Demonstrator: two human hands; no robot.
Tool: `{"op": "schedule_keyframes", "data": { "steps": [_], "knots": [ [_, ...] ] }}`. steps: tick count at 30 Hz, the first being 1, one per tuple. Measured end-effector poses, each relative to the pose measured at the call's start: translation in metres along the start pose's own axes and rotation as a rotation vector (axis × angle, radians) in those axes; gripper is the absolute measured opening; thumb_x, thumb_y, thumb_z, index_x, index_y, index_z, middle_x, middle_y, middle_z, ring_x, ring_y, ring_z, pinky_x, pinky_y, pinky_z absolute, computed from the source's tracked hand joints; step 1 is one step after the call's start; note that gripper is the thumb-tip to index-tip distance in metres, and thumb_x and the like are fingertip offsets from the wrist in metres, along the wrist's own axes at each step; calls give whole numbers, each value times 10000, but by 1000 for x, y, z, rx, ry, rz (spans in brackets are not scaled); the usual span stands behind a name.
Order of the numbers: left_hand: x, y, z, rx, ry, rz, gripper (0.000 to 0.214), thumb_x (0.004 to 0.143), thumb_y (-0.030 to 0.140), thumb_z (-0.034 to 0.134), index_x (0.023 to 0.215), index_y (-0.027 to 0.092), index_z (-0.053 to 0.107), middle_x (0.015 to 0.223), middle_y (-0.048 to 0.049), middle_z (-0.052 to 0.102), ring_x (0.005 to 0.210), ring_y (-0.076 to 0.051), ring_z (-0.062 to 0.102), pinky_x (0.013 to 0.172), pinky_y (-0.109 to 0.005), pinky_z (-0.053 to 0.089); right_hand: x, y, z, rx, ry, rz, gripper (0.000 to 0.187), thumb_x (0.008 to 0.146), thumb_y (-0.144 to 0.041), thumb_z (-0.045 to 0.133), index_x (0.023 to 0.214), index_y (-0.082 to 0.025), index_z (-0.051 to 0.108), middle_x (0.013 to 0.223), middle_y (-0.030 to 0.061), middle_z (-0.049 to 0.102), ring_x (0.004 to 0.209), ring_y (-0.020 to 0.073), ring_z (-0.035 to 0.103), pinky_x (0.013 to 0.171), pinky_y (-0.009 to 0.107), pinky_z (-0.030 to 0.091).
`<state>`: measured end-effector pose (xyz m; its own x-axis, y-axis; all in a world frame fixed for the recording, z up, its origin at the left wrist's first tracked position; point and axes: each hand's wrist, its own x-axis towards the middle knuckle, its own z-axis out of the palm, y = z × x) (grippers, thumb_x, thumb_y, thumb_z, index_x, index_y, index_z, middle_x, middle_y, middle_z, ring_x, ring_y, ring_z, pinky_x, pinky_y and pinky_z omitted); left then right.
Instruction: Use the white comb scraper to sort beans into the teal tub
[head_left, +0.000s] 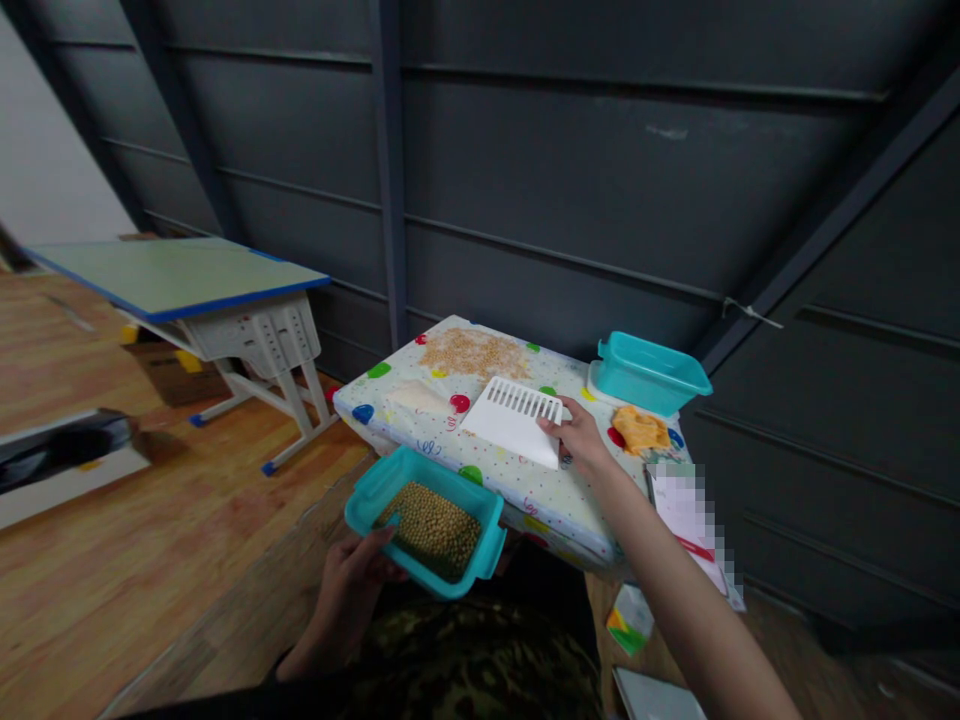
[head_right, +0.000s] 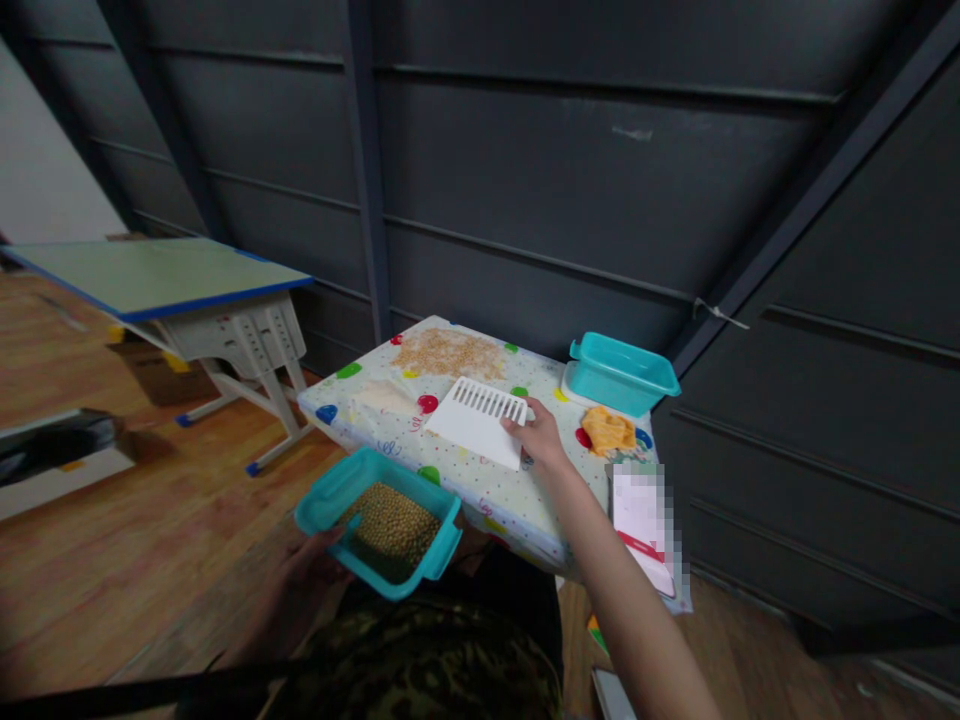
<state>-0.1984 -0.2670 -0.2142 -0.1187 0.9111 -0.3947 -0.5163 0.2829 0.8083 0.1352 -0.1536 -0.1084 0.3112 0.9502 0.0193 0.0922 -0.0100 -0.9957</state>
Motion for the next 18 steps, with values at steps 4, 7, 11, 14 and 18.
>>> {"op": "schedule_keyframes", "data": {
  "steps": [4,7,11,14,18],
  "knots": [
    [-10,8,5,5,-19,-4,393,603,396,950,449,187,655,453,-16,590,445,-156,563,477,-280,534,-21,-2,0,19,-11,22,672,510,-382,910,1115,-218,667,723,-31,679,597,164,573,506,244,388],
    [-16,14,10,-6,-18,4,391,619,374,940,444,188,644,443,-3,573,437,-150,553,465,-281,530,-40,1,1,27,-12,8,635,540,-380,915,1110,-219,687,711,-20,679,621,185,601,515,261,420],
    [-18,16,12,8,-6,8,399,581,408,942,436,188,642,440,-4,582,434,-152,573,469,-272,540,-58,5,1,44,-27,-27,613,581,-405,919,1122,-232,689,742,-3,703,667,212,641,555,293,482],
    [-16,14,11,16,-12,1,382,580,420,936,448,186,664,446,-7,597,432,-150,583,474,-263,535,-56,6,-1,64,-19,-53,632,583,-429,933,1134,-245,683,800,8,732,692,211,654,591,299,506],
    [-14,12,10,36,12,-7,395,569,425,945,431,185,663,430,-17,586,423,-153,573,471,-270,523,-25,7,-7,78,82,-66,745,561,-491,931,1208,-248,654,824,10,739,677,209,648,586,301,508]
  ]
}}
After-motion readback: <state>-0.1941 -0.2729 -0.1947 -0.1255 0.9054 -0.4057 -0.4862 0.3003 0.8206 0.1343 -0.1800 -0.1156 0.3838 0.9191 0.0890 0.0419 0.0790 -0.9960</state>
